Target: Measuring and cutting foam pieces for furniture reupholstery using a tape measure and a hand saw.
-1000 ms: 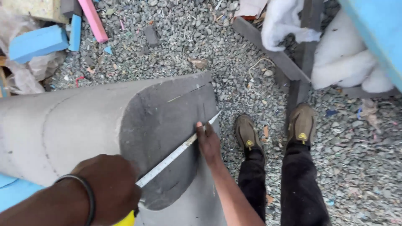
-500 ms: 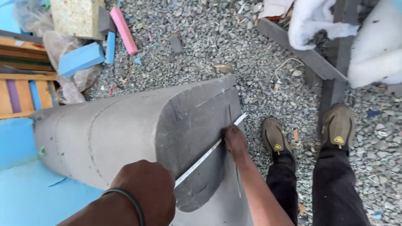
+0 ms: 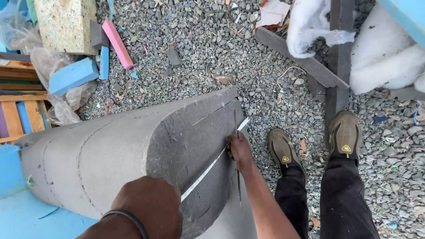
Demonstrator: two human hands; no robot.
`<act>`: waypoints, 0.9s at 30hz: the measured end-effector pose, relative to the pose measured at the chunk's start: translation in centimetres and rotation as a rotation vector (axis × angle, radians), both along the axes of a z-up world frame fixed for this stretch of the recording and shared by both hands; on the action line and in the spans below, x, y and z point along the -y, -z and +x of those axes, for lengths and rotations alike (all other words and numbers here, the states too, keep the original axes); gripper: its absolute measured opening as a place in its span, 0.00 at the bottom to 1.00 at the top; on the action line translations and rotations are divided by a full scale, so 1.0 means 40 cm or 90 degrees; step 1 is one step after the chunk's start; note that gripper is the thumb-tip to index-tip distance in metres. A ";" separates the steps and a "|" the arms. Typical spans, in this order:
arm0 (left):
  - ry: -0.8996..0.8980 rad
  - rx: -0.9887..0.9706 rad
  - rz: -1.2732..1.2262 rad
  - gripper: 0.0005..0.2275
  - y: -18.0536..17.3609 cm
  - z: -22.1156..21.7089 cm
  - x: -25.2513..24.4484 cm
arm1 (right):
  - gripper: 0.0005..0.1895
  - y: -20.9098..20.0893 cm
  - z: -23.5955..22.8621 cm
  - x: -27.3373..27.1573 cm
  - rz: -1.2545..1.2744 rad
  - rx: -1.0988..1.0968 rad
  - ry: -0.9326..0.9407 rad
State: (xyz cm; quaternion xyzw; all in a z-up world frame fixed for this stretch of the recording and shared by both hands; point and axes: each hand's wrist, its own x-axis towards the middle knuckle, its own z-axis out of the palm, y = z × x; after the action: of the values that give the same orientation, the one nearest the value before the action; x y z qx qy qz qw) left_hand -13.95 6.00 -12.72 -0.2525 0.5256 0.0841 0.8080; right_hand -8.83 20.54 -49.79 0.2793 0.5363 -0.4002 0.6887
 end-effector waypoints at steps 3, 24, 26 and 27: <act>-0.004 0.009 -0.008 0.18 0.003 -0.021 -0.001 | 0.04 0.043 0.023 -0.003 -0.021 0.007 0.025; 0.087 0.017 -0.055 0.17 -0.017 0.003 -0.008 | 0.46 -0.036 -0.024 -0.030 -0.089 -0.010 -0.043; 0.134 0.000 -0.077 0.16 -0.025 0.016 -0.006 | 0.38 -0.075 -0.025 -0.051 -0.059 -0.206 -0.085; 0.132 0.002 -0.077 0.16 -0.027 0.022 -0.001 | 0.38 -0.088 -0.029 -0.068 -0.060 -0.204 -0.088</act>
State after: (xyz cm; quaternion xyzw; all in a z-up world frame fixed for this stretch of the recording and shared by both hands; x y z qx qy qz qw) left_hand -13.07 6.05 -11.63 -0.2452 0.5518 -0.0319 0.7965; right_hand -10.01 23.26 -46.27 0.1417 0.6378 -0.4162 0.6324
